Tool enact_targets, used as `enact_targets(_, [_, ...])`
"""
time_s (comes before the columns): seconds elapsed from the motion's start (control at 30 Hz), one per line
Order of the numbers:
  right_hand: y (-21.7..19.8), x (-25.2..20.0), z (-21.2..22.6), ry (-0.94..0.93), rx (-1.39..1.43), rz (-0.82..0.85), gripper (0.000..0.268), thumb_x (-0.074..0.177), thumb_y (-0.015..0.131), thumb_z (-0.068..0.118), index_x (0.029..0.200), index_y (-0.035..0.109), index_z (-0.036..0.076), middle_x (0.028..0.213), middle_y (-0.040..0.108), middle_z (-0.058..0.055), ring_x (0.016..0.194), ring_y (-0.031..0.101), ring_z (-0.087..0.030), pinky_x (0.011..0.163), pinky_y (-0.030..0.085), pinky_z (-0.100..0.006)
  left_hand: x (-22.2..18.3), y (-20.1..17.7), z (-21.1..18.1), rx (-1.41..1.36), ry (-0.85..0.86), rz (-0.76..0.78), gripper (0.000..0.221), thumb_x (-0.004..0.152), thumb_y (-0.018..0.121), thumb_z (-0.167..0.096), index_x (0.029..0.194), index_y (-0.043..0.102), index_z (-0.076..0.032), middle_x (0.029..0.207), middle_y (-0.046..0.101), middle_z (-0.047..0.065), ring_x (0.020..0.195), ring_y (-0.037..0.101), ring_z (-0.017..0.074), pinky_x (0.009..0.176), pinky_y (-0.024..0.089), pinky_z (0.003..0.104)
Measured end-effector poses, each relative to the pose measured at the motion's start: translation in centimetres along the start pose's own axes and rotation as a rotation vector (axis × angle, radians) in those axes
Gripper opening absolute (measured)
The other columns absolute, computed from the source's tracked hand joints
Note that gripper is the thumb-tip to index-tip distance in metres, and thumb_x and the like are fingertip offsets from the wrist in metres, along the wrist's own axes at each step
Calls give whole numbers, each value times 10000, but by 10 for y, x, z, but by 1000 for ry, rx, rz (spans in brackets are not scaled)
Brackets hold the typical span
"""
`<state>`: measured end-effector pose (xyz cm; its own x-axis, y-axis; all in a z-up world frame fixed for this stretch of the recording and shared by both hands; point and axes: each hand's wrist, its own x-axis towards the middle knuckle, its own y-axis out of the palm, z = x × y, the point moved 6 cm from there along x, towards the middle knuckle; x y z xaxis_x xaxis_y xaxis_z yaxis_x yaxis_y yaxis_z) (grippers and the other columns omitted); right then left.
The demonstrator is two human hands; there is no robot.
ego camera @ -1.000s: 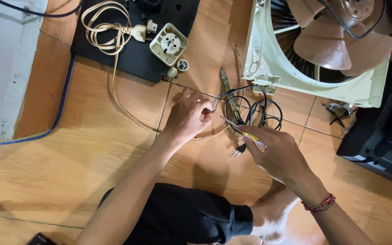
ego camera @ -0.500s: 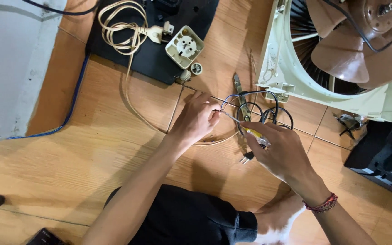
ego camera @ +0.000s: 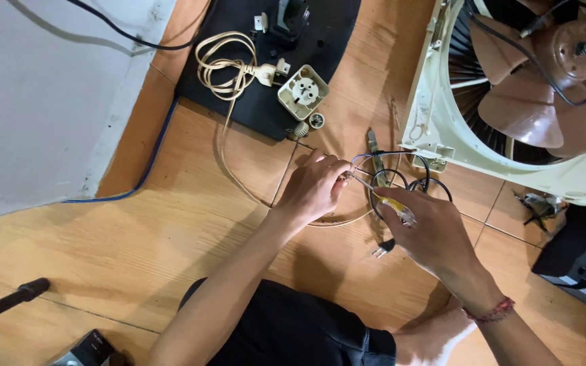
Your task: The person is repairing an electronic device by stripping wires, twisting them, and securing them into a socket using a screwdriver.
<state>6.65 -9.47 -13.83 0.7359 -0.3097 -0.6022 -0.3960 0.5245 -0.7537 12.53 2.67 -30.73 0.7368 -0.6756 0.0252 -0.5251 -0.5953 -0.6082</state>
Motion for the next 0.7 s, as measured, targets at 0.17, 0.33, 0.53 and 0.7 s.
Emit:
enact_targets(0.17, [1,6,0,83,-15,37,365,957,650,150,1278,744,298,1165,737,-204,1107,700,-448,795,640,-508,0,-23,-17,35,-28,-3,187,868,722,-95,1045,730,-154,900,701,76,1035,646,310,782,601,398])
enact_targets(0.33, [-2,7,-8,84,-59,17,372,957,659,158,1299,733,283,1172,734,-215,1087,701,-465,776,641,-542,1,-2,1,62,-22,-58,131,858,762,-119,976,755,-174,923,704,62,1054,640,294,799,600,373])
enact_targets(0.53, [-7,1,6,47,18,8,350,911,705,104,1232,775,225,1178,732,-258,1128,663,-530,789,621,-607,0,0,3,35,10,-159,80,803,800,-109,813,726,-137,890,644,60,1005,626,281,795,581,361])
enact_targets(0.7, [-5,2,13,92,52,39,342,909,711,107,1220,784,232,1212,721,-257,1157,651,-534,796,629,-571,1,-12,-3,35,-16,-152,69,782,787,-109,793,740,-158,850,646,54,968,635,270,783,546,376])
